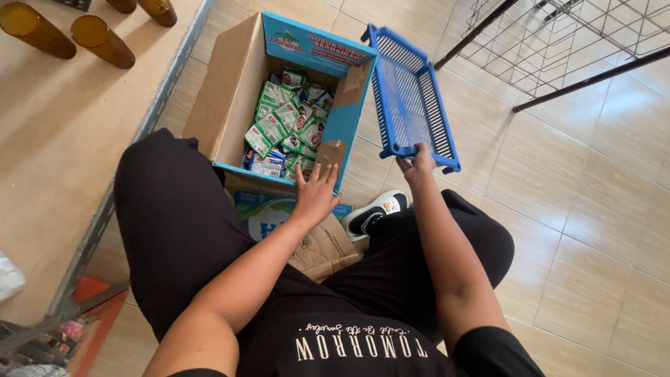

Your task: The person sits on the floor and transfers small packaged goods from a cardboard box into a blue plastic basket. They handle green, pink, and blue packets, placing them into the basket one by one or in small groups.

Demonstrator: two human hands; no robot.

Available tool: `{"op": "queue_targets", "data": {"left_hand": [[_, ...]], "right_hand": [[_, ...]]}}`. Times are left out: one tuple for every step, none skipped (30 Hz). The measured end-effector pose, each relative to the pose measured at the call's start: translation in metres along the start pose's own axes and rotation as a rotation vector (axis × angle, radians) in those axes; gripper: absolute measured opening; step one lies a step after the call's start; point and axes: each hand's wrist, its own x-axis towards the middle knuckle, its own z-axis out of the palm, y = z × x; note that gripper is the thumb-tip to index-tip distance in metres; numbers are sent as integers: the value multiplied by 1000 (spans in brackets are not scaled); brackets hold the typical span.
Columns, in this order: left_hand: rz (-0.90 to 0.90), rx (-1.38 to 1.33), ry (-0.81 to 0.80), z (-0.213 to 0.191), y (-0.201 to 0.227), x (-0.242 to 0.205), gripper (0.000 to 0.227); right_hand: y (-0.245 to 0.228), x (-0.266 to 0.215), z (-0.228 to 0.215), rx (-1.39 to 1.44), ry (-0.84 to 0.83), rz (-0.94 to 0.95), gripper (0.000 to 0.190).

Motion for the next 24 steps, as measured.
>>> {"op": "queue_targets", "data": {"left_hand": [[-3, -3, -7, -1, 0, 0, 82], [-5, -6, -14, -3, 0, -1, 82], [-2, -11, -21, -4, 0, 0, 81], [-2, -10, -23, -5, 1, 1, 81], [-1, -9, -26, -6, 0, 2, 81], [0, -8, -29, -7, 0, 2, 82], [1, -7, -37, -7, 0, 2, 82], [1, -6, -45, -7, -1, 2, 81], [-1, -4, -53, -6, -1, 2, 81], [0, -1, -55, -5, -1, 2, 81], [-3, 4, -54, -5, -1, 3, 81], [-6, 8, -54, -4, -2, 3, 80], [2, 12, -49, -4, -3, 3, 80], [9, 17, -43, -4, -4, 2, 80], [15, 21, -39, -3, -4, 1, 81], [13, 24, -50, -3, -5, 1, 81], [12, 25, -59, -3, -5, 2, 81], [11, 27, -68, -2, -5, 2, 81], [10, 23, -67, -3, -5, 2, 81], [10, 19, -66, -3, -5, 2, 82], [4, 15, -64, -3, -6, 2, 82], [7, 17, -60, -4, -6, 2, 82], [4, 19, -55, -3, -5, 1, 82], [2, 21, -50, -3, -5, 0, 82]], "right_hand": [[11, 1, 2, 10, 29, -4, 44], [24, 1, 4, 20, 59, -9, 47], [33, 0, 4, 33, 92, -16, 51], [41, -1, 5, 21, 133, -20, 55], [49, -1, 6, 10, 176, -24, 60], [56, -2, 8, -1, 218, -27, 66], [60, -1, 7, -28, 219, -38, 68], [61, 0, 7, -56, 221, -48, 70], [62, 2, 7, -86, 221, -58, 72], [62, 3, 5, -107, 205, -43, 71], [62, 5, 4, -130, 184, -29, 70], [62, 6, 3, -152, 163, -15, 70], [65, 6, 1, -153, 71, 19, 63], [69, 7, 0, -153, -22, 52, 59], [72, 7, -3, -154, -115, 84, 56], [77, 6, -5, -153, -129, 131, 58], [79, 6, -5, -153, -144, 175, 61], [79, 5, -5, -152, -158, 220, 64], [80, 3, -4, -179, -196, 215, 64], [78, -2, -2, -207, -235, 210, 65], [76, -7, 3, -238, -275, 206, 67], [72, -15, 9, -301, -265, 76, 66], [66, -26, 16, -366, -256, -53, 66], [62, -40, 23, -430, -247, -184, 66]]}}
